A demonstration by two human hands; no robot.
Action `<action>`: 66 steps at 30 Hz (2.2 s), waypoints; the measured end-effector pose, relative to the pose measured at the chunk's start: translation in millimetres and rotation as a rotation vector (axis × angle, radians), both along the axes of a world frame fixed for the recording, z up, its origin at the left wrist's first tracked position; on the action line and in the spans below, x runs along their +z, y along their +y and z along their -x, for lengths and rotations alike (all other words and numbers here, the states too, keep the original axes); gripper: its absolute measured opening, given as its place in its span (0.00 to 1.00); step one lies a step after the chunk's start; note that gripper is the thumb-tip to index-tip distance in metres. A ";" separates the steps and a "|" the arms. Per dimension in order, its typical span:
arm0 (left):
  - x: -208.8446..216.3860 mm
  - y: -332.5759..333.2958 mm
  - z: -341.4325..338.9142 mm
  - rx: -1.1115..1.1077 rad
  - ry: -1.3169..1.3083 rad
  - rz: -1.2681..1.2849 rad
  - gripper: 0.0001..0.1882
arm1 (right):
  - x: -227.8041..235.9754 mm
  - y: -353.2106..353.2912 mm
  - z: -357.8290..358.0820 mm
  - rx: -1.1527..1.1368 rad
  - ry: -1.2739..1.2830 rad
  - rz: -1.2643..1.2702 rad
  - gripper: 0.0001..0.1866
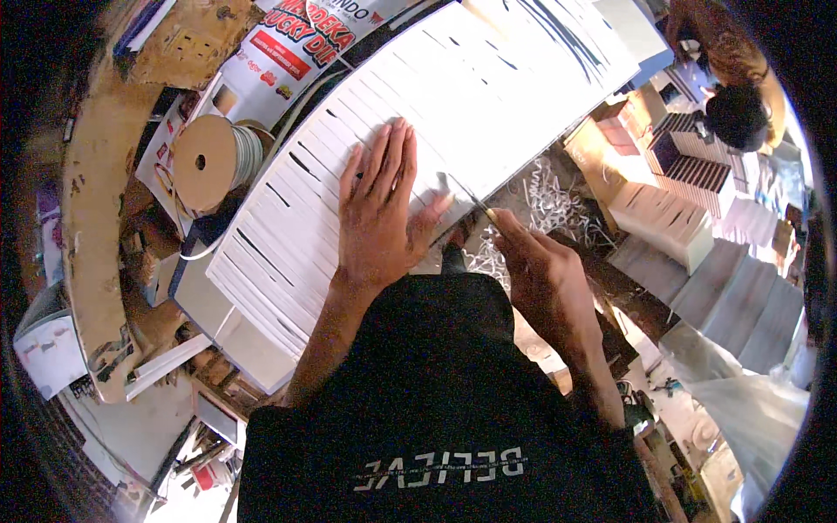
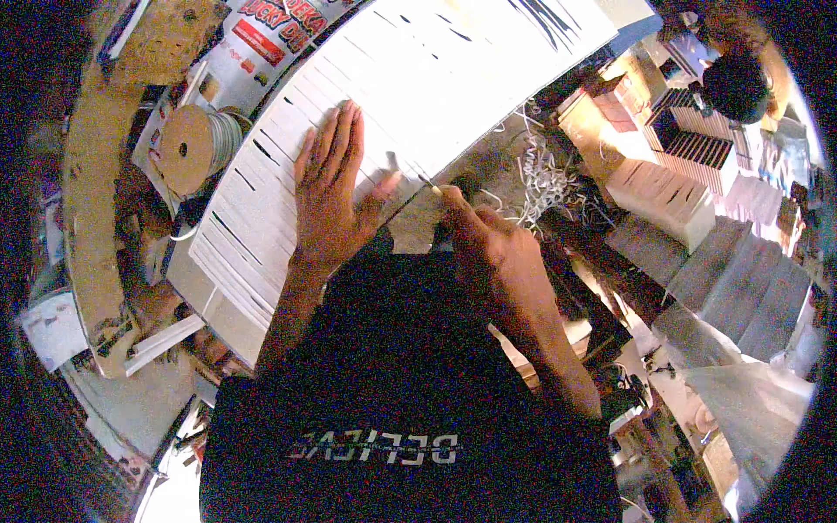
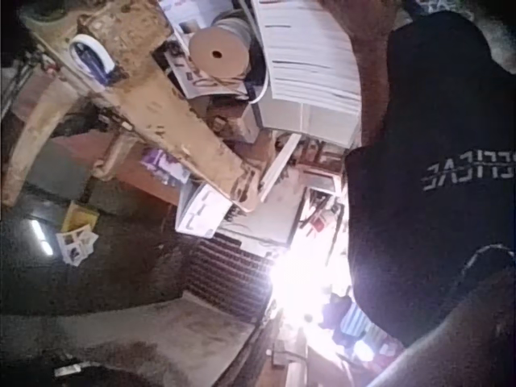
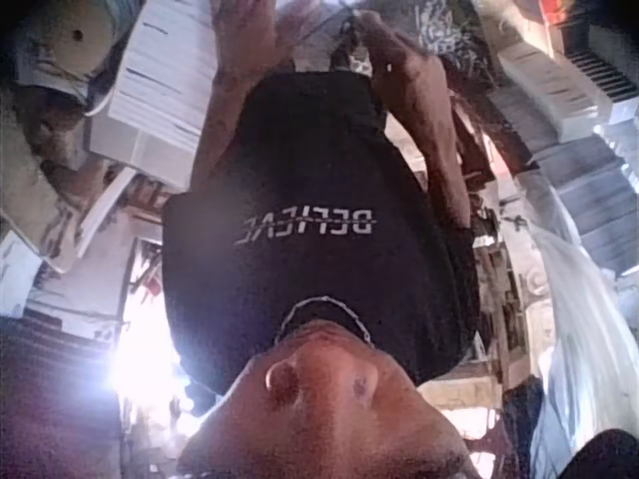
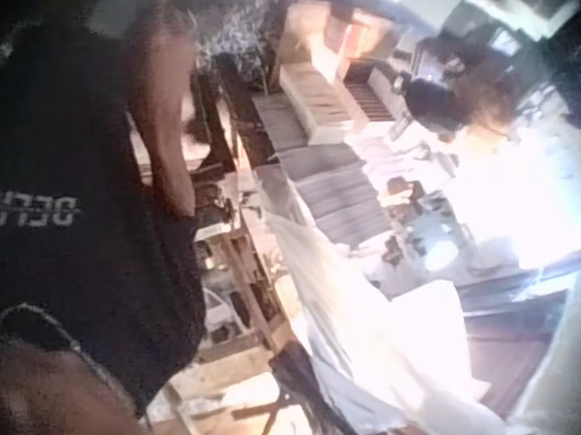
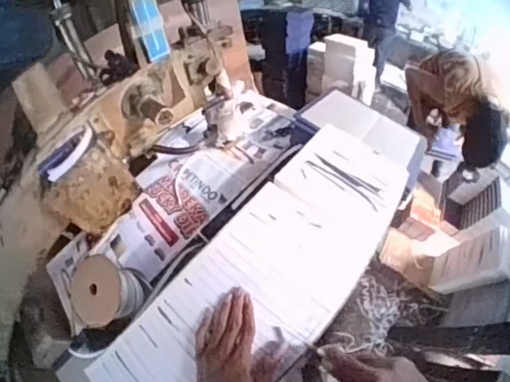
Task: The person aligns and trims a ribbon strip along the edge of a paper stack using a knife, then cuts along the spine between each section of the stack with the knife.
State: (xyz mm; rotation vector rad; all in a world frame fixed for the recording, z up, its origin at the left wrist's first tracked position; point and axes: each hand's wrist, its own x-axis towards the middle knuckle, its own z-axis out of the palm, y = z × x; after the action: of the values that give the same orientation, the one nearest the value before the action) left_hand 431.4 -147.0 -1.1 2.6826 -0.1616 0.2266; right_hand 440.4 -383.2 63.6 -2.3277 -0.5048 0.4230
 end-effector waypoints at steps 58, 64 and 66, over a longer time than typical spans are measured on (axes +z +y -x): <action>-2.8 9.1 14.4 0.014 0.032 -0.076 0.39 | 47.3 -21.3 17.9 -0.007 0.178 0.362 0.14; 1.6 9.6 13.1 0.014 -0.005 -0.050 0.37 | 8.8 8.2 25.2 0.019 -0.088 0.184 0.22; -0.3 9.7 14.9 0.011 0.012 -0.039 0.39 | 0.4 10.4 28.7 0.015 -0.057 0.135 0.23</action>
State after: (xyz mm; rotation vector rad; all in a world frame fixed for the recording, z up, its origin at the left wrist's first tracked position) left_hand 416.5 -137.3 -1.4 2.7233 -0.1493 0.2131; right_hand 411.6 -372.8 64.0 -2.4732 -0.5364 0.4102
